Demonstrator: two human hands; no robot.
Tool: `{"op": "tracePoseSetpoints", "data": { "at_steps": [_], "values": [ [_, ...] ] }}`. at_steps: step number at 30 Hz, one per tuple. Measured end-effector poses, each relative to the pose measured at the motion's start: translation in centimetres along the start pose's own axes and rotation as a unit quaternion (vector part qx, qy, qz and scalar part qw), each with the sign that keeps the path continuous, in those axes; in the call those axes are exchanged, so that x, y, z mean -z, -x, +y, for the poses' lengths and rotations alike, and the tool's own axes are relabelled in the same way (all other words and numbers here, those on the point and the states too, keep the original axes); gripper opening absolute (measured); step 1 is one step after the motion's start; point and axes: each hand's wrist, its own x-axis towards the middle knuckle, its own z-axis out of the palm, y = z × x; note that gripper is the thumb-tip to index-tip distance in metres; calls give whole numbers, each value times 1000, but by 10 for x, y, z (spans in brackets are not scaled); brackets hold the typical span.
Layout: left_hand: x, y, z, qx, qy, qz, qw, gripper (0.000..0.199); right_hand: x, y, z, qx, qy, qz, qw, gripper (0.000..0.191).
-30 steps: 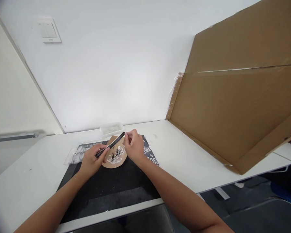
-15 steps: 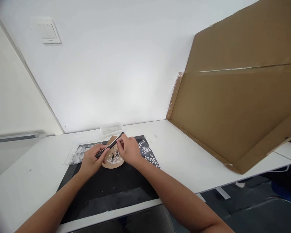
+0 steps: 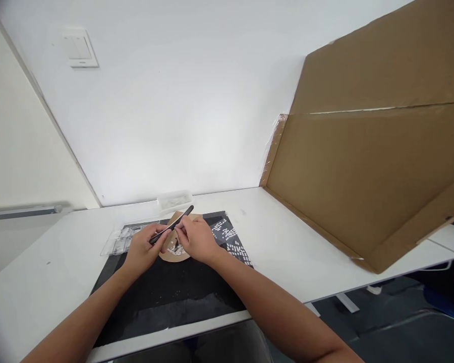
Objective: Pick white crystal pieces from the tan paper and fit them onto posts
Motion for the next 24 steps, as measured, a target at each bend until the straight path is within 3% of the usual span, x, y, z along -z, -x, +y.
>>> {"op": "tracePoseSetpoints", "data": {
  "at_steps": [8, 11, 17, 24],
  "values": [
    [-2, 1, 1, -5, 3, -9, 1000, 22, 20, -8, 25, -135, -23, 74, 988, 14],
    [-2, 1, 1, -7, 2, -8, 1000, 22, 18, -7, 23, -123, -37, 58, 990, 14],
    [1, -1, 0, -10, -1, -4, 1000, 21, 6, -2, 1, -21, -19, 0, 1000, 8],
    [-1, 1, 2, -1, 10, -7, 1000, 23, 18, -8, 23, -109, -17, 64, 992, 12]
  ]
}}
